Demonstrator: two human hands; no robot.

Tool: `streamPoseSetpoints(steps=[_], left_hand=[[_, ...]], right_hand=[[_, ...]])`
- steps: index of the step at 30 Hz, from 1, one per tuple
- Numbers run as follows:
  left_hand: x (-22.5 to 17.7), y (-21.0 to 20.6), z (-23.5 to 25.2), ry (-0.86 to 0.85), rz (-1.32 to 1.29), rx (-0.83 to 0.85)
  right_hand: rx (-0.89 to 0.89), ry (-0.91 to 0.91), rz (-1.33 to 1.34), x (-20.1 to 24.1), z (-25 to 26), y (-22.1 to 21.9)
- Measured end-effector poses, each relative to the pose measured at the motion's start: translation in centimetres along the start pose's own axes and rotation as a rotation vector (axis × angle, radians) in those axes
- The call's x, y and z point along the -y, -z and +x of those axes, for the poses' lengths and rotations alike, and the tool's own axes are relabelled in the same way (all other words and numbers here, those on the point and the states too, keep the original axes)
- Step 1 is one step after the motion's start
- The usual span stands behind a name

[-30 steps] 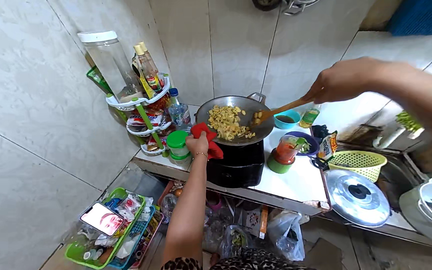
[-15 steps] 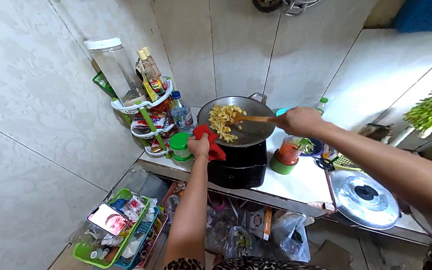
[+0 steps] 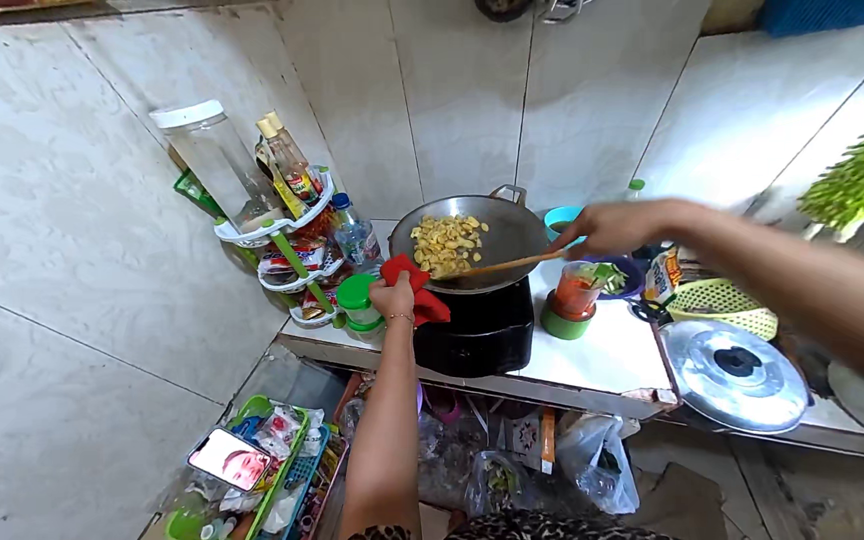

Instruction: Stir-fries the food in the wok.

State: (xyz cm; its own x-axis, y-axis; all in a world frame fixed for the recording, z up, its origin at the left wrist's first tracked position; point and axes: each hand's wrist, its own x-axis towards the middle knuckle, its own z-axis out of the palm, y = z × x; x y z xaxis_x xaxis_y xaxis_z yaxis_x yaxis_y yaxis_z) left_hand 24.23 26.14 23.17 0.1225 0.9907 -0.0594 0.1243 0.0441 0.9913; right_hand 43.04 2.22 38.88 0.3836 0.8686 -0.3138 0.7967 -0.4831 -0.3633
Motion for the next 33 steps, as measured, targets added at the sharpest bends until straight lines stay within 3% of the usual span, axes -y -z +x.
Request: streamPoseSetpoints(steps=[4, 8, 14, 17, 20, 24, 27, 30, 33], left_hand=[[0.1, 0.0, -0.2, -0.012, 0.009, -0.009], [0.0, -0.1, -0.5, 0.005, 0.000, -0.010], [0.3, -0.5, -0.4, 0.010, -0.005, -0.040], [0.5, -0.6, -0.4, 0.000, -0.042, -0.048], [0.8, -0.4, -0.3, -0.003, -0.041, -0.039], [0.5, -0.5, -0.6, 0.002, -0.017, -0.035], [0.3, -0.5, -0.6, -0.001, 0.008, -0.039], [0.3, -0.5, -0.7, -0.016, 0.005, -0.048], [0.3, -0.4, -0.9, -0.003, -0.010, -0.048]], right_hand=[[-0.088, -0.118, 0.280, 0.6, 3.1, -7.1], [-0.130, -0.219, 0.497, -0.7, 3.2, -6.1], [-0.234, -0.097, 0.249, -0.9, 5.7, -5.6], [-0.162, -0.066, 0.021, -0.7, 5.8, -5.9], [-0.100, -0.106, -0.128, 1.0, 3.0, -2.9], [-0.238, -0.098, -0.133, 1.0, 4.3, -0.4], [-0.285, -0.115, -0.078, 1.5, 8.2, -1.4], [-0.249, -0.100, -0.063, 1.1, 9.9, -4.5], [-0.149, -0.132, -0.183, 1.5, 6.5, -4.5]])
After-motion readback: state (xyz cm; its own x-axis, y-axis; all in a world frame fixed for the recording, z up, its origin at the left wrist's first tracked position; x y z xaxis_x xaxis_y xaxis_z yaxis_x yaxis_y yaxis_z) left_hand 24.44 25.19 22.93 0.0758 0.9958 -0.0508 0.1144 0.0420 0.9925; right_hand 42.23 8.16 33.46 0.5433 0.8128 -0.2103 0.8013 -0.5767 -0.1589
